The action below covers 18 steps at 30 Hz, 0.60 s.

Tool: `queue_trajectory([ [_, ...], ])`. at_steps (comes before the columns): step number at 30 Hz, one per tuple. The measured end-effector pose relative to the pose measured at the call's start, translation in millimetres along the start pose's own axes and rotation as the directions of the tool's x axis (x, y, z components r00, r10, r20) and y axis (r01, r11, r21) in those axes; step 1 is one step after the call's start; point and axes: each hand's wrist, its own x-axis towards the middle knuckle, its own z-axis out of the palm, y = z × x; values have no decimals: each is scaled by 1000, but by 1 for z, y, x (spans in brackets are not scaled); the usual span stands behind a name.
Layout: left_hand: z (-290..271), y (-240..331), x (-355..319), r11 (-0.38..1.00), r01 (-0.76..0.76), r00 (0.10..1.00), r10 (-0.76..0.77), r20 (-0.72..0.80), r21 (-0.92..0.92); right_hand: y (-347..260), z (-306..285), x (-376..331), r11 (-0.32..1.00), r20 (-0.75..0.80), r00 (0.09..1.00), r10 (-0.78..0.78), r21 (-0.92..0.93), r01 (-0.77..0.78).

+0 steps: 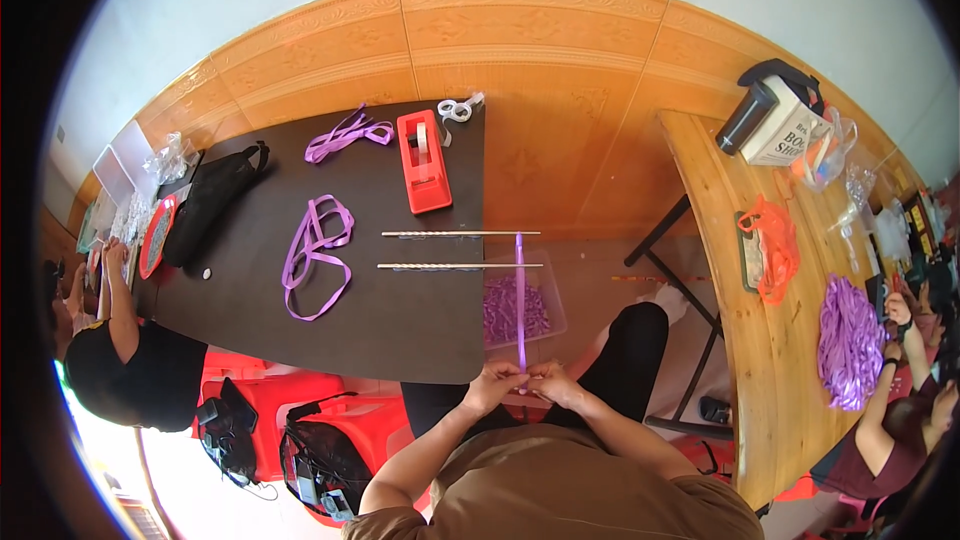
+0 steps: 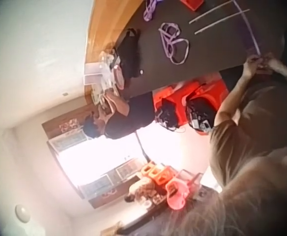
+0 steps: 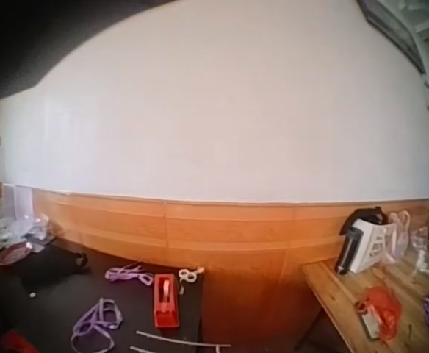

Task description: The recorder is wrapping purple ribbons around thin wooden sticks to create craft items at a table.

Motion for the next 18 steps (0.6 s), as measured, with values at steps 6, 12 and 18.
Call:
queue_trajectory([
  [6,13,11,12,941,-266,907,317,-276,208,-16,8,-6,992,50,991,121,-30,-119],
  [12,37,56,47,890,-414,769,454,-450,190,-17,4,-17,1000,179,984,-12,10,10],
  [18,40,89,81,859,-509,722,460,-517,53,-14,-2,-23,999,198,979,45,-13,-44],
])
